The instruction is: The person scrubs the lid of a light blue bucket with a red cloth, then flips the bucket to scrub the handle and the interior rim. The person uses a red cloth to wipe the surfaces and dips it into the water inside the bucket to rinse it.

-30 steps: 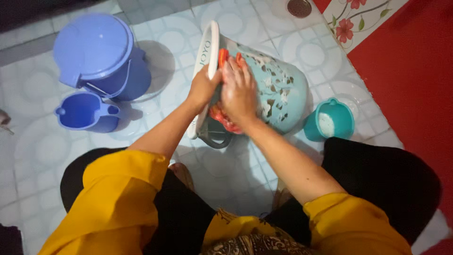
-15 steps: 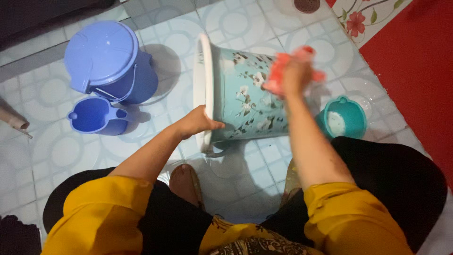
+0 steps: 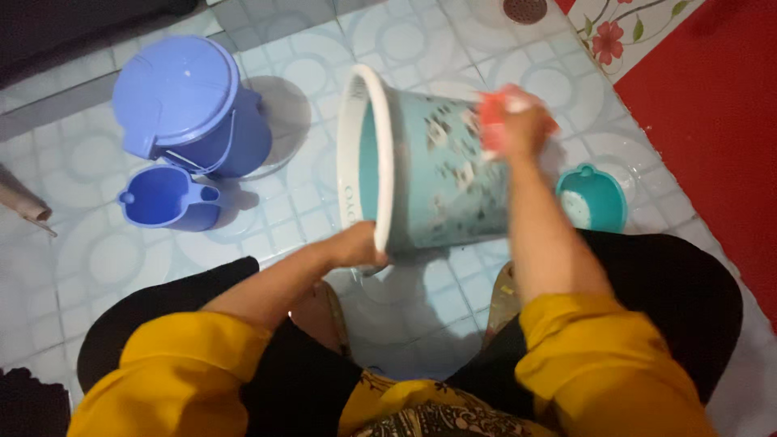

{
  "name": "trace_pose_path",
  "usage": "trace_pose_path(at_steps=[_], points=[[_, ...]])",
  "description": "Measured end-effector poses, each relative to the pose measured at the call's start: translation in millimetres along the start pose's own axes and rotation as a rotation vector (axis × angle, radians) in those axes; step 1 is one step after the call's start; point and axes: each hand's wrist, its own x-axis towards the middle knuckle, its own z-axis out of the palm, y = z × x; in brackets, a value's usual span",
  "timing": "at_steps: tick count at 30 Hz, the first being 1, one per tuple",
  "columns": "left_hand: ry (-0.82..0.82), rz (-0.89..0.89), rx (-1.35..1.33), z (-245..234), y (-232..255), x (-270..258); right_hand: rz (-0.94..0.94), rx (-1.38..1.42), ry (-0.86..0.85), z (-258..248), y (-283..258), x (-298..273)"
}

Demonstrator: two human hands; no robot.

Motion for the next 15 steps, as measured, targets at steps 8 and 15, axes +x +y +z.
trace_pose_path(at_steps=[8, 15], points=[[0.402, 0.004, -1.094, -75.3, 36.0, 16.7, -0.113, 0.218, 0.008, 27.7, -64.4, -17.3], [0.446, 0.041, -1.205, -90.6, 40.8, 19.9, -0.437, 0.16, -0.034, 52.4, -128.2, -58.4]])
